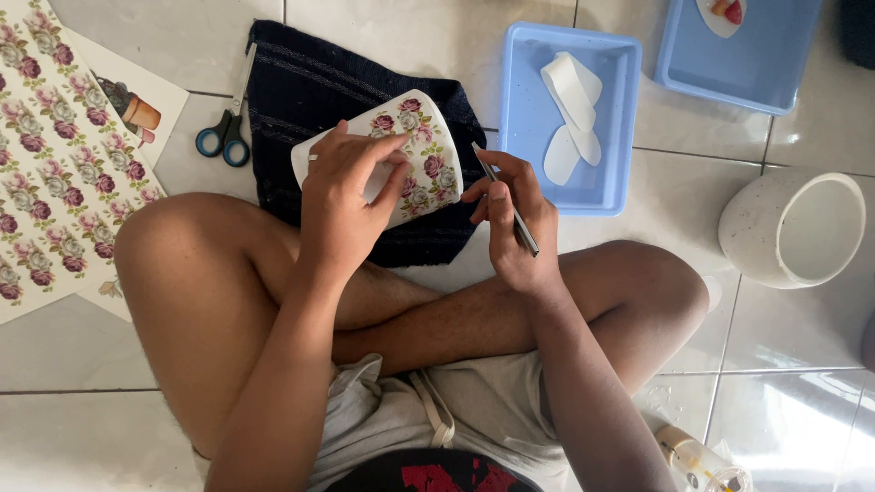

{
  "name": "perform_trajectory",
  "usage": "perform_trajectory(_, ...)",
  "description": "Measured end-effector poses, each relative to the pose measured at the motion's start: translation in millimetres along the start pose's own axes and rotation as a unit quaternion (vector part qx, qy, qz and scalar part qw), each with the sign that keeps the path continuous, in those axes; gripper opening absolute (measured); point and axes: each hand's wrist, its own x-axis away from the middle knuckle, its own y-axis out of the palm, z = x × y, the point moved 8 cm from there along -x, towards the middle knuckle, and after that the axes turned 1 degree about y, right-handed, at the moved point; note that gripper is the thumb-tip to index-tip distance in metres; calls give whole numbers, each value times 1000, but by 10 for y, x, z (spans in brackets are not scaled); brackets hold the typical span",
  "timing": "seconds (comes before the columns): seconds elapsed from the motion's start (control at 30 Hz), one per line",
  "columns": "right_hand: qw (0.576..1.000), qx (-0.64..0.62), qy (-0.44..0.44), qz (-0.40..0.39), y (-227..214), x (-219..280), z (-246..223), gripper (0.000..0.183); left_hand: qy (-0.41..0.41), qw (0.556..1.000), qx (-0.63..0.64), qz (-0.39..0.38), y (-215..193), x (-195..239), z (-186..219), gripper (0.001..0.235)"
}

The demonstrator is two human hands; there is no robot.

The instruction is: The person sits on the floor and applies a floral decal to a white ceramic pot. They smooth the decal with their fingers and use a metal tool to press it into place, occasionally dipping the tool in water. The person rotates the pot to adjust the decal and continues smoothing it.

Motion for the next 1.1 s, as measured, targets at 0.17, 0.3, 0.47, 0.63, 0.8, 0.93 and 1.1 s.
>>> perform_trajectory(0.17, 1000, 1, -1, 2, 3, -8, -11, 43, 32, 999, -13, -9, -46, -4, 157, 31)
perform_trajectory(0.3, 1000, 7, 13, -1, 1, -17, -7, 42, 63, 998, -22, -17, 32, 66, 175, 30)
perform_trajectory(0.47, 1000, -2, 23, 19, -53, -48, -47, 33, 49, 995, -89, -22, -5, 57, 139, 34)
perform_trajectory(0.63, 999, 2, 32, 22, -93, -78, 23, 26, 48, 992, -111, -39, 72, 131, 118, 28)
perform_trajectory(0.8, 991, -84, 73, 73, -214, -76, 232, 28, 51, 993, -98, -37, 80, 171, 152, 20)
perform_trajectory(0.93, 979, -137, 100, 112, -323, -113, 190, 31, 22, 995, -98, -9, 13, 189, 41, 38)
perform_trajectory(1.1, 957, -244, 106, 116, -312, -272, 121, 26, 54, 988, -142, 0, 53, 258, 35, 20)
